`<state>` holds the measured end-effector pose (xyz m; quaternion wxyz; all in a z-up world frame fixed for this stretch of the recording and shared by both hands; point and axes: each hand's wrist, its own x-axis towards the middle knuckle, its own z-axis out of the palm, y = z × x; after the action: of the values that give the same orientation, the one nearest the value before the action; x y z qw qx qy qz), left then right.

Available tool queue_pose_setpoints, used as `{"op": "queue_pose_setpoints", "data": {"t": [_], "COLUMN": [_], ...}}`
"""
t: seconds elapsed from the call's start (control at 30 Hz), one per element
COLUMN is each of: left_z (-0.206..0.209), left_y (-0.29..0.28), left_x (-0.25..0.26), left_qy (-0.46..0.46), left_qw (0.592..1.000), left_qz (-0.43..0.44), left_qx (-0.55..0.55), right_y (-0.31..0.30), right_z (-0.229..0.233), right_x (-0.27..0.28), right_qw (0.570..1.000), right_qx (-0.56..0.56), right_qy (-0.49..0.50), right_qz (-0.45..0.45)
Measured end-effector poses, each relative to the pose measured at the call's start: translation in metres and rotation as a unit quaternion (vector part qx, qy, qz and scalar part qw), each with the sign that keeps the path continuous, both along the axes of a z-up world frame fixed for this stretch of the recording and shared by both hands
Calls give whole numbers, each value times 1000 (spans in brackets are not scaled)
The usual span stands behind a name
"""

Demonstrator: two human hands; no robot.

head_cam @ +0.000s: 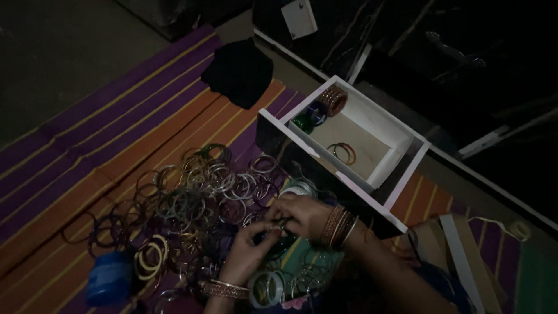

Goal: The person sits on a striped mat and sorts a large pile of bangles by color and type. They pick up bangles, separate them into small stacks, and place some into an open drawer.

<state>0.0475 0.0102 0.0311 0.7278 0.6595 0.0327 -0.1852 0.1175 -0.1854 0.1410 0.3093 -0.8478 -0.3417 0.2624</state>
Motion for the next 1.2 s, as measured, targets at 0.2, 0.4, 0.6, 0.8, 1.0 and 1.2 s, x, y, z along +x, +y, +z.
{"op": "queue_pose_setpoints", "data": {"t": [0.2, 0.4, 0.6, 0.8, 1.0, 1.2], "left_z": [-28, -14, -11, -25, -25, -25], "left_y": [4, 6, 7, 1, 1, 0], "left_x": [4, 5, 5, 3, 4, 4], "left_qy": [131, 60, -1, 1, -27, 8], "left_qw": [989, 989, 985, 989, 992, 992], "left_qz": [73, 137, 168, 145, 126, 130], "left_qx": [-18, -2, 36, -6, 7, 0], "right_y": [-9, -15, -40, -73, -85, -87], "right_z": [-16, 3, 45, 26, -43, -93], "right_x": [5, 11, 61, 141, 205, 228], "right_qw": [998, 998, 958, 822, 709, 675], "right_qx": [41, -18, 28, 187, 245, 289], "right_qy": [10, 35, 23, 78, 206, 263], "right_qz": [-50, -56, -285, -532, -628, -626]}}
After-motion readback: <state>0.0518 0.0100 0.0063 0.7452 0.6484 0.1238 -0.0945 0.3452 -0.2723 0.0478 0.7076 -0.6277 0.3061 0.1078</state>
